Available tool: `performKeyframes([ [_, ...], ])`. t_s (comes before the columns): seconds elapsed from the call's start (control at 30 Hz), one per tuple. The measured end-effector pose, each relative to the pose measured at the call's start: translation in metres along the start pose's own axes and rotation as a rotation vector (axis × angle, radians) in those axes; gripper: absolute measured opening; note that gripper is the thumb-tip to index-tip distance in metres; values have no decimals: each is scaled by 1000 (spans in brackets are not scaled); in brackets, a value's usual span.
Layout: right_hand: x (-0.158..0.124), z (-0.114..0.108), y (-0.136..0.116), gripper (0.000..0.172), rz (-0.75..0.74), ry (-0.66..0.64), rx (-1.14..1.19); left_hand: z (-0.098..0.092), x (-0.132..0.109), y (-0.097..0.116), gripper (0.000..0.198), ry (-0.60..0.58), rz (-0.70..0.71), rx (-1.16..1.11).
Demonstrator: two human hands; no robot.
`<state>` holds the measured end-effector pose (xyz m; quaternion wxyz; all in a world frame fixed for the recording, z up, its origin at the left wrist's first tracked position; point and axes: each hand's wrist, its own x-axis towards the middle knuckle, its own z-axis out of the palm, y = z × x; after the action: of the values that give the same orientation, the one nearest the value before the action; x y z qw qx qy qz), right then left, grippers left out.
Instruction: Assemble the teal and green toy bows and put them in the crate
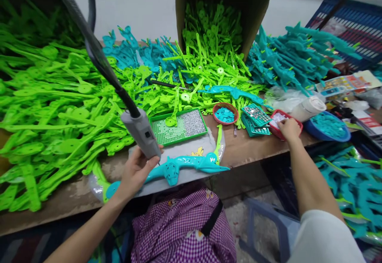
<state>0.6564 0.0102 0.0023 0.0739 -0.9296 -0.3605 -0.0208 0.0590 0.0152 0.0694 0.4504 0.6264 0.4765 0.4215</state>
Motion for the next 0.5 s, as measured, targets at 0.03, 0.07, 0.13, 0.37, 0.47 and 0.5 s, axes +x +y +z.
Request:
performKeyframes([
  [0.03, -1, -2, -1, 35, 15, 22, 2, -1, -1, -1, 37, 3, -2, 1],
  [0.07, -1, -4, -1, 36, 35, 47, 4, -2, -2, -2, 39, 5, -6, 0],
  [0.13, -2, -9, 0, 40, 87, 98, 13, -3, -3, -3, 44, 16, -11, -7],
  [0.37, -9, -27, 2, 48, 159, 149, 62, -2, 2, -4, 38, 63, -2, -58],
  [0.47, -8, -33, 5, 57, 84, 196, 76, -4, 2, -6, 36, 62, 1, -52],
  [0.5, -8, -36, 6, 61, 30, 222, 78, -4, 2, -7, 36, 61, 1, -53],
])
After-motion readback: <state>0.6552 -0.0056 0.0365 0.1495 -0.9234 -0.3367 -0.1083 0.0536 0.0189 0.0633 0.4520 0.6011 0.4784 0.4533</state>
